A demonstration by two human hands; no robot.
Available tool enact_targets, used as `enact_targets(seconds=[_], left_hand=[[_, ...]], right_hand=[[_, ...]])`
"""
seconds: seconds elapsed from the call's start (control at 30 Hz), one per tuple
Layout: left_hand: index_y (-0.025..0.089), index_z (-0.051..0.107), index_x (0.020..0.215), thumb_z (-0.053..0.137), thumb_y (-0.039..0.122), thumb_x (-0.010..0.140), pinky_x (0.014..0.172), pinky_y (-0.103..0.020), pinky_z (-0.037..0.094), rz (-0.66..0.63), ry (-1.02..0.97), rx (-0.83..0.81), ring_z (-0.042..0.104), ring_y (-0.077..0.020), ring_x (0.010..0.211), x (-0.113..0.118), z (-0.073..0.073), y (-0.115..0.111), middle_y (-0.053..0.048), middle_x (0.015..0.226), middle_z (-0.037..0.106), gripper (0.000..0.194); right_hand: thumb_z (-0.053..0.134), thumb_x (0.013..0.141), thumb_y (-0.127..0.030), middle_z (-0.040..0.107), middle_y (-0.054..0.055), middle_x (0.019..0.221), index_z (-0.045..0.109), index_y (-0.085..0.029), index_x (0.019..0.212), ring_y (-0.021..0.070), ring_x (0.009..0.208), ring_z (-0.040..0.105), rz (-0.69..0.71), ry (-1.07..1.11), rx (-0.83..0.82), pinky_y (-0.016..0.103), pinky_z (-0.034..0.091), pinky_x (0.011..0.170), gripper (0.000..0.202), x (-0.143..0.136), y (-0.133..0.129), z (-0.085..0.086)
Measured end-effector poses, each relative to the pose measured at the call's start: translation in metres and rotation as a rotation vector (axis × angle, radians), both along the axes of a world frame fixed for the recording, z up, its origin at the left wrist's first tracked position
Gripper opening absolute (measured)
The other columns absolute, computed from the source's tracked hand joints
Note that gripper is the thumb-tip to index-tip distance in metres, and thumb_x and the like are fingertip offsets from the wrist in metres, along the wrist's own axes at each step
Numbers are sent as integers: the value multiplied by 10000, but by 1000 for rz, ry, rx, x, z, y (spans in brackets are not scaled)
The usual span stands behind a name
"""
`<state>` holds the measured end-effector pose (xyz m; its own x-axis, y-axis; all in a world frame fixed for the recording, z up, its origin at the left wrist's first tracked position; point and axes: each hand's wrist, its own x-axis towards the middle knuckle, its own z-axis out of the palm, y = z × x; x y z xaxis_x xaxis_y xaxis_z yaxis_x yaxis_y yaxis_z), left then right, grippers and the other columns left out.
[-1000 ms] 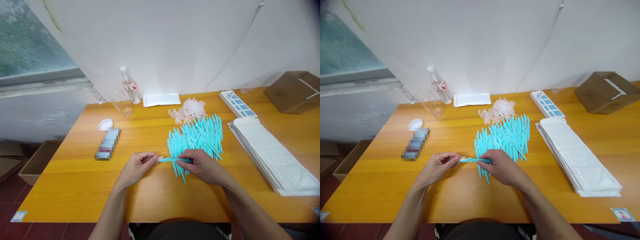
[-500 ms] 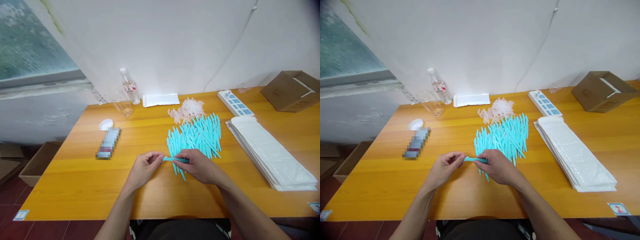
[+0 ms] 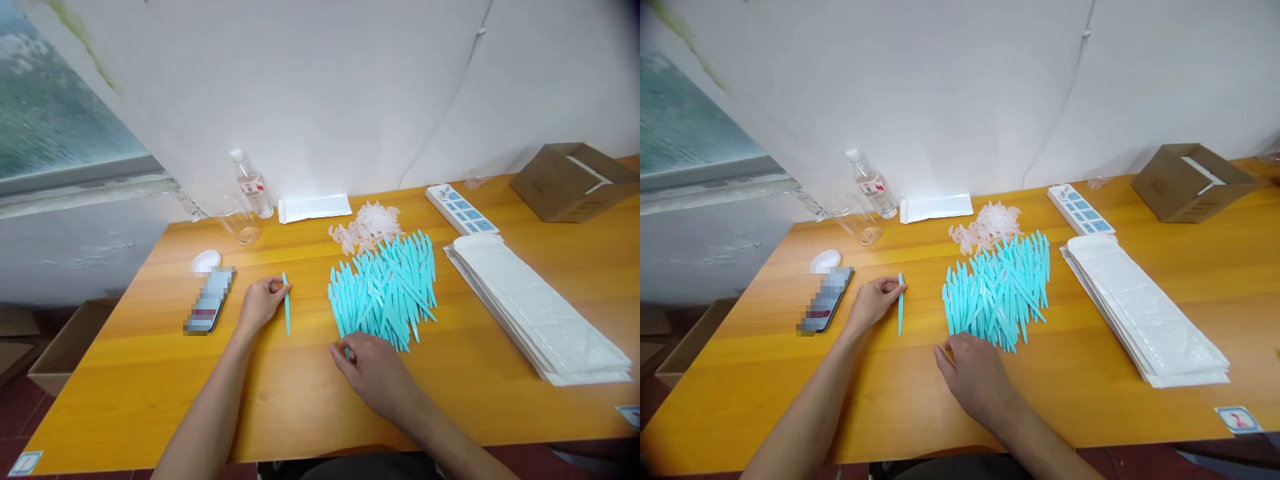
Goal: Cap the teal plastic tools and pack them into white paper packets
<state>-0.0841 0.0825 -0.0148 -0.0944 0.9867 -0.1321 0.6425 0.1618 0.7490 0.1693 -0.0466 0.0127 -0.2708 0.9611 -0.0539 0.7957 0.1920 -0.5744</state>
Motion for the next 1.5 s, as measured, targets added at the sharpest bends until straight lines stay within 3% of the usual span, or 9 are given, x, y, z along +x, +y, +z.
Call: enact_targets(seconds=[0.23,0.4,0.5,0.73,0.9,1.07,1.13,1.27,1.5], left_hand=[[194,704,778,625,560,803,632,-263,432,137,161,159,642,-178,644,42,11,-39,-30,703,719,376],[207,731,717,628,490,818,587,-263,372,-184,154,-13,627,-164,592,102,19,-79,-19,646,709,317],[198,709,667,604,414,830,562,-257,343,-210,134,-70,616,-160,582,112,16,-81,-25,628,698,291],[169,596,698,604,454,829,489,-225,405,-126,-381,-362,549,-120,479,104,19,-83,-2,579,623,313],[164,643,857,628,507,849,536,-209,440,-102,-597,-186,575,-107,573,114,37,-97,-8,702,665,343],[201,751,973,602,486,880,618,-231,483,-583,-206,-73,657,-157,711,82,37,-18,-35,843,744,334],[209,752,1028,514,436,937,685,-264,515,-474,159,260,673,-168,737,74,30,36,-48,909,752,341],[246,726,1146,509,297,935,849,-347,492,-525,333,406,650,-215,923,89,11,122,-86,1150,678,306],[209,722,1063,466,320,964,928,-388,431,-730,477,454,556,-261,1069,104,-2,138,-117,1123,615,297]], right_hand=[[495,975,-341,659,1,660,607,-201,665,150,607,594,-48,30,32,289,279,586,358,17,-11,-8],[496,972,-347,619,-6,621,600,-200,662,133,566,541,-73,75,32,282,275,584,359,25,-17,-11],[497,972,-342,615,-4,631,623,-199,689,135,578,538,-70,89,8,279,296,595,340,30,-16,-12],[515,955,-381,659,22,717,726,-202,924,166,654,587,-82,267,-77,291,389,634,279,29,-2,0],[474,962,-419,687,24,822,630,-193,1238,159,700,631,-101,724,-374,271,493,629,390,28,18,9],[452,958,-359,658,32,875,679,-194,1130,159,733,584,-139,533,-195,280,461,649,329,63,40,17],[447,960,-356,641,28,848,689,-195,1097,151,687,556,-137,460,-176,277,441,620,322,79,45,21],[459,962,-367,636,25,840,698,-198,1058,150,711,553,-87,427,-171,271,437,643,308,91,52,26],[473,953,-400,631,9,774,702,-181,1048,136,631,522,-163,477,-228,255,424,569,331,89,61,22]])
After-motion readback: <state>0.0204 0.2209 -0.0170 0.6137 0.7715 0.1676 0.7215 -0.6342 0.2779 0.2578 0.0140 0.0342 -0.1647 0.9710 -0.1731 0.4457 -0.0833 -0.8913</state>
